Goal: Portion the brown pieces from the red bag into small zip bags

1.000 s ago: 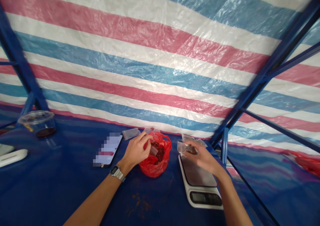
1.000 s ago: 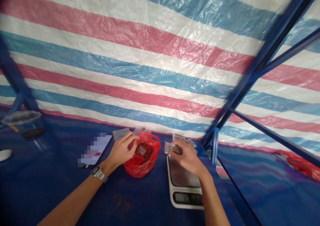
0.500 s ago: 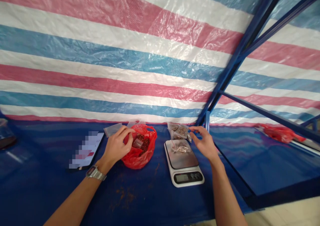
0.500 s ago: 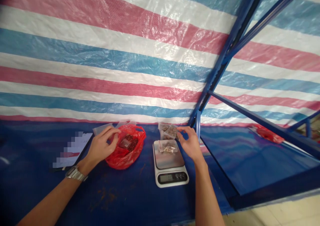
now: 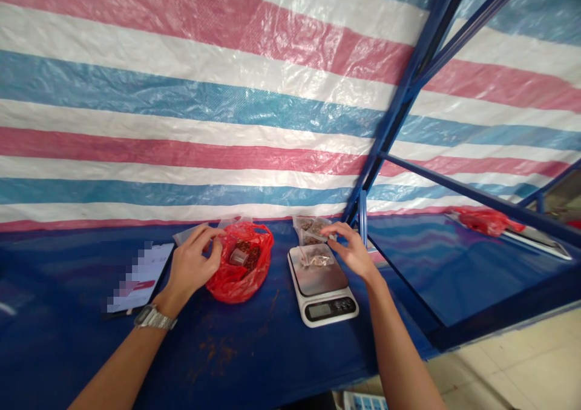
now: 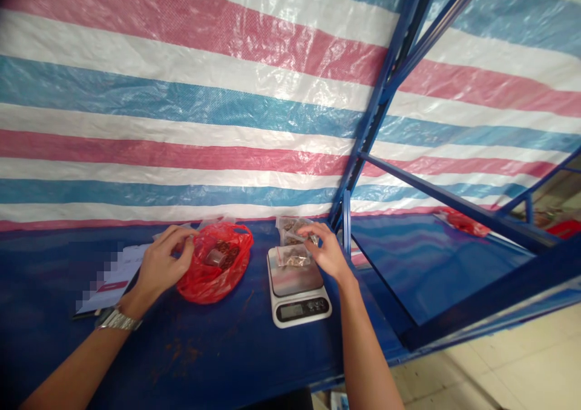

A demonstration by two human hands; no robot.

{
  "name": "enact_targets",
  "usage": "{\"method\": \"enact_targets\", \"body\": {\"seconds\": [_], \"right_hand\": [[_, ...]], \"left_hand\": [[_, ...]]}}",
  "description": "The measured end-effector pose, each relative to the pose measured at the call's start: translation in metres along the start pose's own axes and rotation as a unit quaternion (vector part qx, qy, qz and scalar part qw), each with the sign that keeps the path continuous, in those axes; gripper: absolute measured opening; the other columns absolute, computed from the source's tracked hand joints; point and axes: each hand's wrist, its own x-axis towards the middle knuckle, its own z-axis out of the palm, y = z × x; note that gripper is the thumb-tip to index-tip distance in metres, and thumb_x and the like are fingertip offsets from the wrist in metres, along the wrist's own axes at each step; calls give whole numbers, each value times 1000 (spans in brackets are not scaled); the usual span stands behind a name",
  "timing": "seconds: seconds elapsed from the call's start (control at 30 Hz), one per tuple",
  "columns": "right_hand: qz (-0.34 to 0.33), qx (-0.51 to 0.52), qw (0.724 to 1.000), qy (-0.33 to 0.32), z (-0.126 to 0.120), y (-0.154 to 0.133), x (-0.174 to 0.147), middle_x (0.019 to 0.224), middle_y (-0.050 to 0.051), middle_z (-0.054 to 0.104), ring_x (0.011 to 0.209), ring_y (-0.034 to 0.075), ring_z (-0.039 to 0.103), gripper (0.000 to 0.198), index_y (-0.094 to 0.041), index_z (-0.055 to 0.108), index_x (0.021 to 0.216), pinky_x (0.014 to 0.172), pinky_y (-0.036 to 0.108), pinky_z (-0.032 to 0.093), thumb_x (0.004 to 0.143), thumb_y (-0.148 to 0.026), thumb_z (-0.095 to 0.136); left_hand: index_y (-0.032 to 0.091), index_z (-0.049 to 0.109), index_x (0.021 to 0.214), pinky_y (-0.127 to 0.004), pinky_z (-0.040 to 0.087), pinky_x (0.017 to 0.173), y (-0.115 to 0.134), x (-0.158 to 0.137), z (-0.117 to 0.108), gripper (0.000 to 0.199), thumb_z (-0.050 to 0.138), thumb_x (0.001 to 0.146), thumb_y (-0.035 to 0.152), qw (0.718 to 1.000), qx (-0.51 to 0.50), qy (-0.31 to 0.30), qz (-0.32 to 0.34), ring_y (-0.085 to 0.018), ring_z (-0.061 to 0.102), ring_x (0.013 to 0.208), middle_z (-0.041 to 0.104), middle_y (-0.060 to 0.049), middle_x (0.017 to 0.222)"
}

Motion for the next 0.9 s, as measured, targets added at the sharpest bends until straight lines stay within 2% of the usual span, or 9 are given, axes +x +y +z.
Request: {"method": "enact_targets", "body": {"seconds": [0.13, 0.4, 0.57, 0.7, 0.83, 0.9], "right_hand": [[21, 19, 998, -54, 2, -6, 0, 113, 5, 76, 113, 27, 61, 27, -25, 75, 106, 105, 44, 42, 84, -21, 60], [50, 10, 990, -133, 1, -13, -1, 121, 5, 75, 118, 28, 60, 34, -25, 76, 115, 110, 48, 39, 85, -20, 62], [64, -11, 982, -178, 1, -20, -4, 128, 5, 71, 126, 29, 57, 38, -30, 73, 126, 114, 51, 35, 88, -30, 70], [65, -28, 976, -205, 1, -23, -6, 134, 6, 67, 128, 31, 54, 47, -33, 68, 134, 117, 55, 32, 89, -42, 75], [79, -52, 969, -228, 3, -18, -9, 133, 8, 65, 127, 33, 55, 58, -33, 68, 136, 116, 57, 34, 80, -41, 84], [84, -70, 971, -213, 6, -15, -10, 127, 8, 67, 125, 34, 56, 54, -33, 71, 132, 115, 59, 36, 79, -38, 85]], "left_hand": [[22, 70, 100, -27, 54, 76, 0, 0, 1, 18, 53, 99, 22, 1000, -8, -1, -6, -16, 70, 79, 72, -2, 100], [23, 70, 101, -26, 54, 77, 0, 0, 0, 18, 52, 99, 23, 1000, -11, 0, -10, -16, 70, 82, 71, -2, 100], [24, 70, 102, -26, 53, 77, 0, 0, -1, 18, 52, 99, 21, 1000, -11, 1, 1, -16, 70, 81, 71, -2, 99], [24, 71, 102, -26, 53, 76, 2, 0, -1, 19, 53, 98, 20, 1000, -9, 8, -5, -16, 71, 81, 72, -2, 100], [23, 71, 101, -25, 53, 74, 5, 0, -2, 19, 53, 98, 20, 1000, -8, 9, -4, -16, 70, 82, 72, -2, 99], [23, 70, 100, -24, 53, 72, 6, 1, -2, 19, 52, 98, 20, 1000, -15, 13, -4, -15, 70, 81, 72, -2, 98]]}}
